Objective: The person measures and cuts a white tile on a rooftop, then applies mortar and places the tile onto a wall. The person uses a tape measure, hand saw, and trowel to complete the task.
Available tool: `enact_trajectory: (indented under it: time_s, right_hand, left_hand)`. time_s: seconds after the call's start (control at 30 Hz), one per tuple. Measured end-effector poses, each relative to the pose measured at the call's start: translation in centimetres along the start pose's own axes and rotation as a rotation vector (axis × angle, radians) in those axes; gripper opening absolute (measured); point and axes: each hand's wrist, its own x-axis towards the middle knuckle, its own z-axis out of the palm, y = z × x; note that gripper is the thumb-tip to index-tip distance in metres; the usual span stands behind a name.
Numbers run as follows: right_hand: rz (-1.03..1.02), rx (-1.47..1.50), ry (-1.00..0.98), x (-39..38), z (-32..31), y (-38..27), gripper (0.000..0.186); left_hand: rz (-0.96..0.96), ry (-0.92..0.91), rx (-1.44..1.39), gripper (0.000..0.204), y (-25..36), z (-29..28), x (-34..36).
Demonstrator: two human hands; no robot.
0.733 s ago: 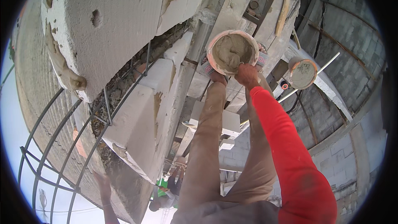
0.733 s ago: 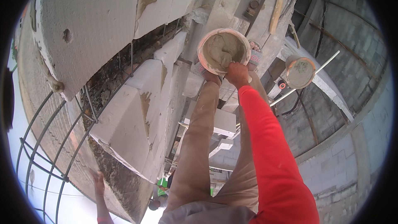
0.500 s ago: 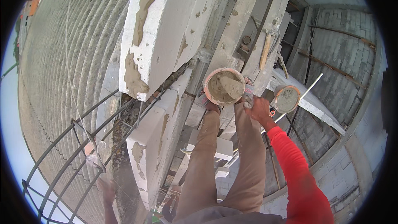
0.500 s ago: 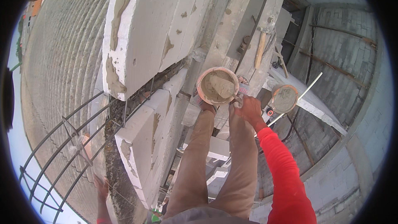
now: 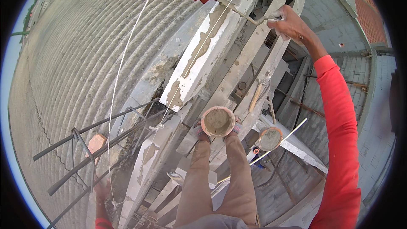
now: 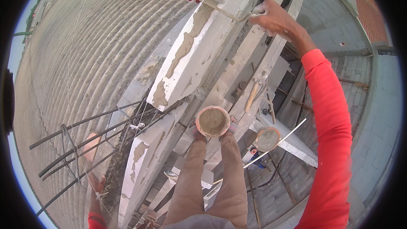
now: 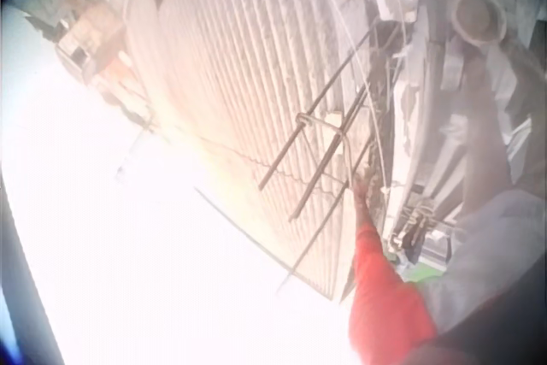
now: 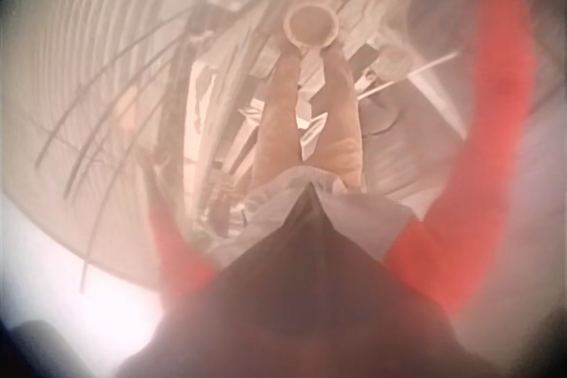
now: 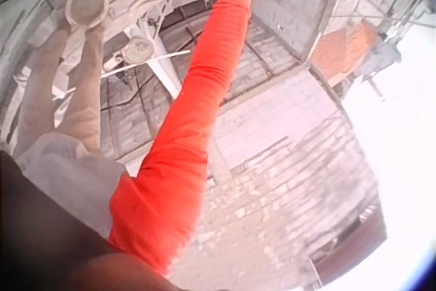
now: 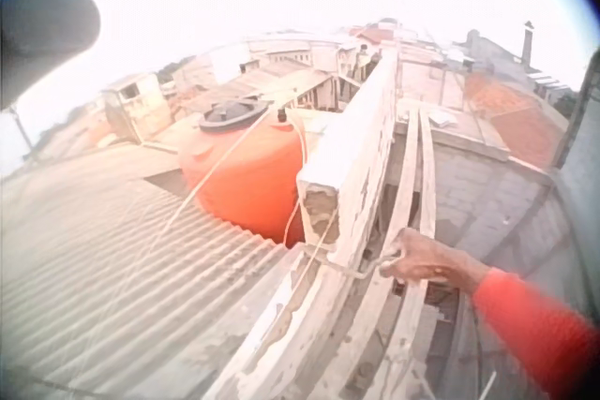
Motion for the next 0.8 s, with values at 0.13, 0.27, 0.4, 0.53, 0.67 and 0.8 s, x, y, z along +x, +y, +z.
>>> enact_trajectory:
  time_s: [0.13, 0.27, 0.4, 0.53, 0.67, 0.8]
  right_hand:
    - [-0.058, 0.006, -0.01, 2.3, -3.1, -1.8, 0.027]
    - [0.091, -0.076, 0.042, -0.7, -1.0, -2.4, 0.032]
    - [-0.217, -0.32, 0.014, -5.4, 4.6, -3.1, 0.031]
    - [-0.573, -0.523, -0.006, -8.6, 11.4, -3.7, 0.05]
    - [-0.835, -0.568, 0.22, -9.5, 18.2, -3.3, 0.057]
    - [-0.677, -0.559, 0.274, -9.4, 25.0, -1.8, 0.074]
  left_hand:
    - [0.055, 0.05, 0.034, 0.093, 1.1, -1.0, -0.5]
    - [0.036, -0.044, 0.04, 0.097, 1.7, -1.8, -0.6]
    - [0.074, -0.009, -0.086, 0.102, 1.8, -1.8, -0.4]
    - [0.025, -0.049, -0.105, 0.103, 2.2, -2.0, -0.3]
    - [0.049, -0.019, -0.072, 0.104, 2.6, -2.5, -0.5]
    - [-0.003, -0.075, -0.055, 0.104, 2.9, -2.4, -0.6]
